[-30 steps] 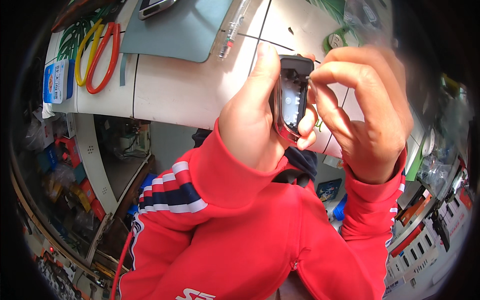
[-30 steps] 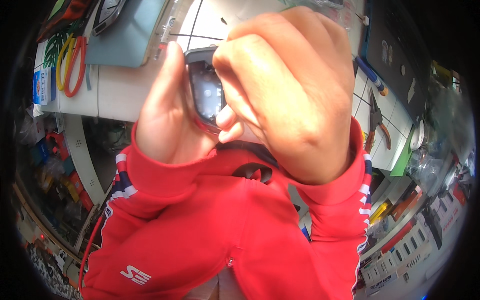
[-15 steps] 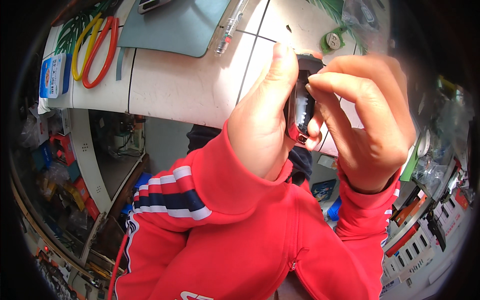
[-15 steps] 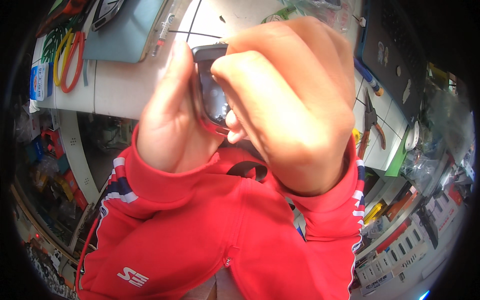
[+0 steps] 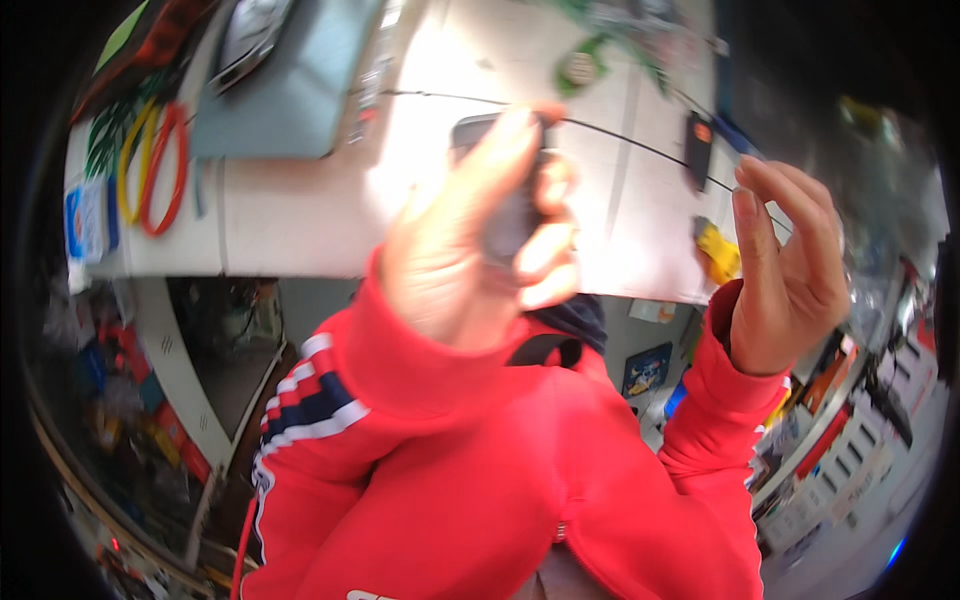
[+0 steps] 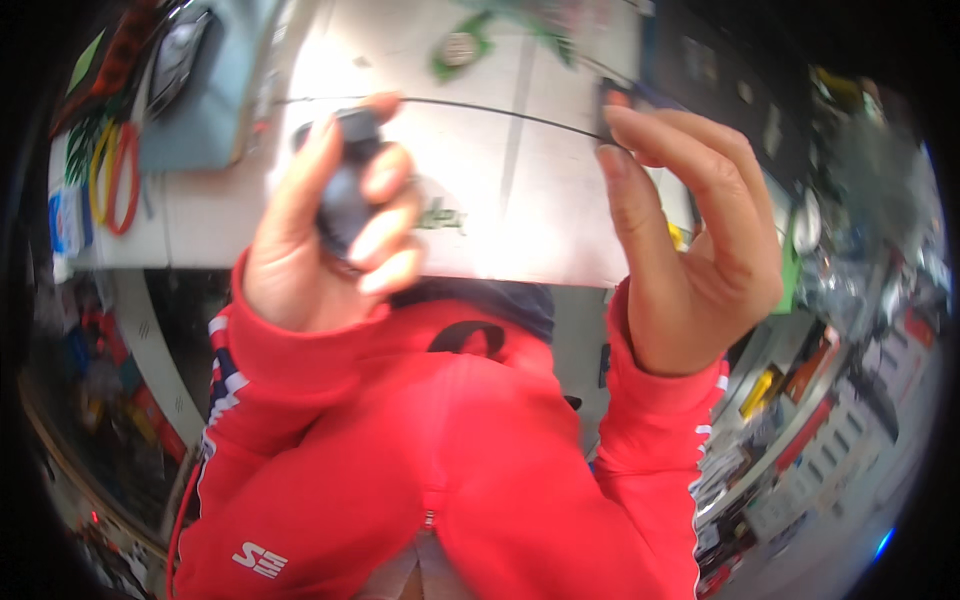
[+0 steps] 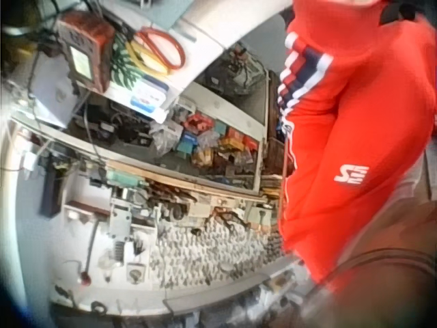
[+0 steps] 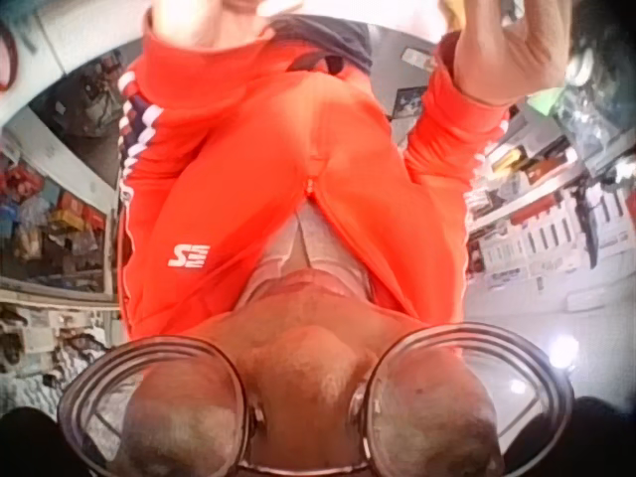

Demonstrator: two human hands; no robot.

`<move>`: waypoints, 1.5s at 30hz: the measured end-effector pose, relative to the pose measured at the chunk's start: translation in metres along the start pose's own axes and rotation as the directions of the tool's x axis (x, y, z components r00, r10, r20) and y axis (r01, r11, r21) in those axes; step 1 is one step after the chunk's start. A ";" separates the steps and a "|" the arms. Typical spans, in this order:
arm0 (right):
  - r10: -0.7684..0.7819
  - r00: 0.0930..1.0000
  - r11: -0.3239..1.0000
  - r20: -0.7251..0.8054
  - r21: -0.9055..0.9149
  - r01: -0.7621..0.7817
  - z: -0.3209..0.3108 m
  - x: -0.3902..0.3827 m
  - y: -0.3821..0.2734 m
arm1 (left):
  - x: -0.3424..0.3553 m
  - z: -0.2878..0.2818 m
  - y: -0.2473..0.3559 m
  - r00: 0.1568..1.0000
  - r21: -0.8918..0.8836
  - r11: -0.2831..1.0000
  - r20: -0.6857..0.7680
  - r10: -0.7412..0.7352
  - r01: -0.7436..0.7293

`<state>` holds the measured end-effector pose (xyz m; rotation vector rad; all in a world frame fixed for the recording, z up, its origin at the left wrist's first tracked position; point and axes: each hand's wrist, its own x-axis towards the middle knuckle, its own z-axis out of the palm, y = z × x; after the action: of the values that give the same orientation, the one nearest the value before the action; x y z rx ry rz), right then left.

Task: The person disassembles a car key fob, removes the battery, and uses pliers and a screwdriver to manipulate internal components. They reassemble the fob and test the buttons.

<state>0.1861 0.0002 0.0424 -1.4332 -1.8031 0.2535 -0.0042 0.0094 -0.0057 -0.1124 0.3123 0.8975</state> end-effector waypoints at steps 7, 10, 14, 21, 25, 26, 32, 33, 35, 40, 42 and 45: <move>0.294 0.942 0.935 -0.164 -0.156 -0.319 -0.061 -0.043 0.033 | 0.006 0.003 -0.009 0.994 0.224 0.975 -0.108 0.031 -0.006; 0.321 0.943 0.894 -0.087 -0.300 -0.332 -0.068 -0.054 0.047 | 0.009 0.001 -0.011 0.994 0.233 0.972 -0.112 0.006 0.021; 0.331 0.937 0.897 -0.108 -0.271 -0.348 -0.072 -0.053 0.062 | 0.014 0.001 -0.015 0.995 0.211 0.976 -0.099 -0.025 0.046; 0.014 0.997 0.945 0.080 -0.328 0.013 -0.043 -0.004 0.081 | 0.014 0.004 -0.021 0.994 0.189 0.981 -0.104 -0.029 0.049; -0.032 0.977 0.906 0.212 -0.405 0.118 -0.024 0.010 0.084 | 0.013 0.005 -0.019 0.994 0.166 0.985 -0.103 -0.030 0.047; -0.058 0.973 0.871 0.222 -0.465 0.158 -0.023 0.012 0.084 | 0.013 0.006 -0.018 0.993 0.151 0.987 -0.117 -0.036 0.054; 0.001 0.986 0.753 0.169 -0.648 0.110 -0.029 0.010 0.080 | 0.012 0.007 -0.011 0.992 0.077 0.994 -0.098 -0.074 0.081; -0.036 0.985 0.753 0.171 -0.643 0.140 -0.029 0.009 0.080 | 0.012 0.006 -0.011 0.993 0.069 0.994 -0.093 -0.074 0.080; -0.058 0.984 0.747 0.169 -0.646 0.156 -0.031 0.006 0.082 | 0.013 0.005 -0.010 0.997 0.110 0.991 -0.020 -0.068 0.070; 0.065 0.972 0.819 0.225 -0.569 0.077 -0.031 -0.001 0.090 | 0.014 0.001 -0.010 0.997 0.086 0.994 0.020 -0.068 0.066; 0.062 0.969 0.847 0.240 -0.526 0.076 -0.031 -0.001 0.092 | 0.014 0.000 -0.010 0.998 0.091 0.994 0.017 -0.064 0.062; 0.001 0.970 0.825 0.242 -0.549 0.136 -0.029 0.005 0.089 | 0.013 0.000 -0.010 0.998 0.113 0.992 -0.012 -0.054 0.055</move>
<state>0.2705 0.0260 0.0105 -1.7915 -2.2389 -0.1812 0.0115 0.0125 -0.0097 -0.0201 0.3663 0.8236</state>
